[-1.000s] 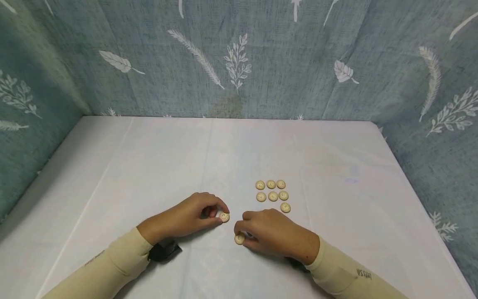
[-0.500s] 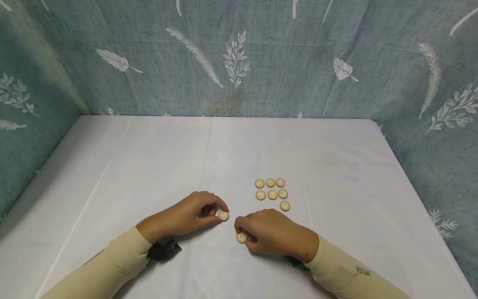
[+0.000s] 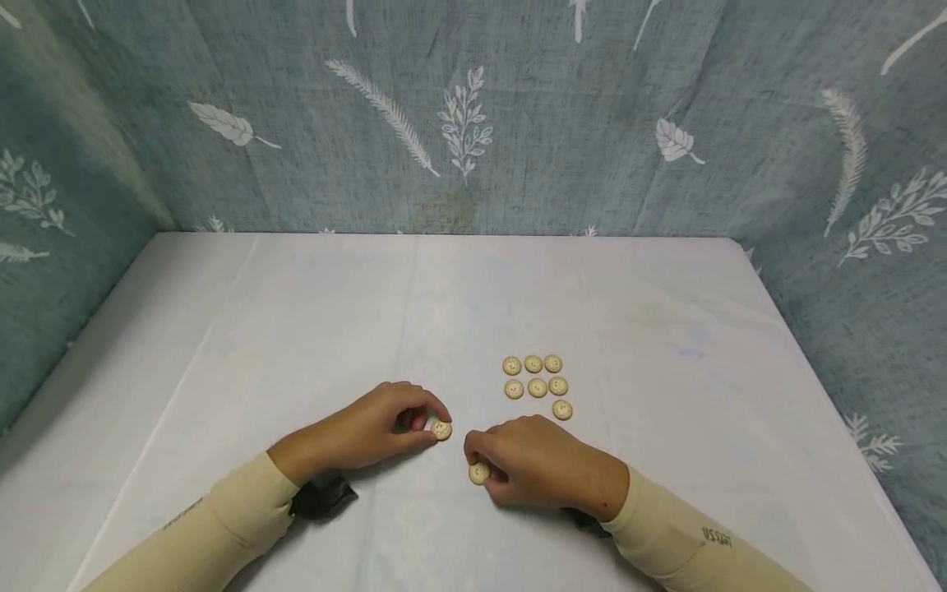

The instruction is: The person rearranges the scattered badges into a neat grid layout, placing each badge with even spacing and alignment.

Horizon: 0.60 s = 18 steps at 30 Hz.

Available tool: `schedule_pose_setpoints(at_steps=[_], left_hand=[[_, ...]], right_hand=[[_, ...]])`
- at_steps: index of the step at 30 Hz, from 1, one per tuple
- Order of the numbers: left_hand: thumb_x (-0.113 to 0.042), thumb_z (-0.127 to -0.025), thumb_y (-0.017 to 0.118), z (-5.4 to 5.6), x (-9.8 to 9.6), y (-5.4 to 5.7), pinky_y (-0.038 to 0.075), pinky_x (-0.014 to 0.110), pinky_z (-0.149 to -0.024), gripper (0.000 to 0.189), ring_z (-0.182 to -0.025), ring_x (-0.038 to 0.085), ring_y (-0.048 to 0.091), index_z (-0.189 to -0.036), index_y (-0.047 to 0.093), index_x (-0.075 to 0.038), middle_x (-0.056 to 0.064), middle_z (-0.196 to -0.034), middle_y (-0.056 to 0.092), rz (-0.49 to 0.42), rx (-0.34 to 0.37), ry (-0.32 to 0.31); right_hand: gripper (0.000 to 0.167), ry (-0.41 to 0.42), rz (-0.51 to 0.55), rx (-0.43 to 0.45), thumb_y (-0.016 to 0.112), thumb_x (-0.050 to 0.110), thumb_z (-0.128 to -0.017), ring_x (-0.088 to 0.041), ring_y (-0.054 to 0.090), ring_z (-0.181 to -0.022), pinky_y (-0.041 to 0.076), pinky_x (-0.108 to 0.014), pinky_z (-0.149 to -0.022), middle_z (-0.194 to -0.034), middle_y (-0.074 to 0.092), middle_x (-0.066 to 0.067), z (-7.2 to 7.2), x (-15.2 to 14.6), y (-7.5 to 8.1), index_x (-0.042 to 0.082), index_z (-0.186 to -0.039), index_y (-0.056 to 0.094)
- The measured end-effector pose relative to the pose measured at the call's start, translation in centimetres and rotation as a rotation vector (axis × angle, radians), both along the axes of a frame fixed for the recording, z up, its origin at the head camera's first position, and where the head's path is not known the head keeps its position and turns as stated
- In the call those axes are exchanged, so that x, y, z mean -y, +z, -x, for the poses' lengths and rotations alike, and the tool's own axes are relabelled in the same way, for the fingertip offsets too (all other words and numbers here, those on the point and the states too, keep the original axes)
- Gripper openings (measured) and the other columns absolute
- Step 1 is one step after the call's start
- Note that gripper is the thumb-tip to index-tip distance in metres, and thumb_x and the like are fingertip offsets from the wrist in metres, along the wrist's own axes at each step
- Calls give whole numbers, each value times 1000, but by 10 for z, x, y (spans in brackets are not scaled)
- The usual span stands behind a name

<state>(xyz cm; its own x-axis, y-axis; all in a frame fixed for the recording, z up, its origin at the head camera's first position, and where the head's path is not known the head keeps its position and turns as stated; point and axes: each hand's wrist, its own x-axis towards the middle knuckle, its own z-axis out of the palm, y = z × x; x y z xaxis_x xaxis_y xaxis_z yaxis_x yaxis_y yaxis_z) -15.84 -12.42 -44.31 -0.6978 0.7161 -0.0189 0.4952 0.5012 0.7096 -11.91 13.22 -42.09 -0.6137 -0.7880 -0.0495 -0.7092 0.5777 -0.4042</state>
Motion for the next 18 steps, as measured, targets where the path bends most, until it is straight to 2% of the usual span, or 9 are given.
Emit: schedule_pose_setpoints(at_steps=[8, 13, 18], left_hand=[[-25, -94, 71, 0, 0, 0, 42, 21, -68, 15, -73, 3, 48, -109, 70, -25, -15, -77, 53, 0, -9, 6], [-24, -94, 71, 0, 0, -1, 41, 21, -68, 15, -73, 3, 48, -109, 70, -24, -15, -78, 53, -10, 15, -2], [-23, -94, 72, 0, -1, 0, 42, 20, -68, 15, -73, 3, 48, -109, 70, -24, -15, -78, 53, -10, 0, -3]], right_hand=[[16, 15, -17, -15, 71, 14, -82, 7, 38, -57, 32, -13, -52, -64, 44, 19, 2, -1, 3, 23, -92, 62], [16, 8, -26, -8, 72, 14, -82, 7, 39, -58, 33, -13, -52, -66, 46, 19, 2, -4, 4, 22, -93, 63], [16, 3, -14, -41, 73, 15, -83, 7, 39, -59, 34, -12, -53, -67, 48, 19, 5, -8, 5, 21, -94, 62]])
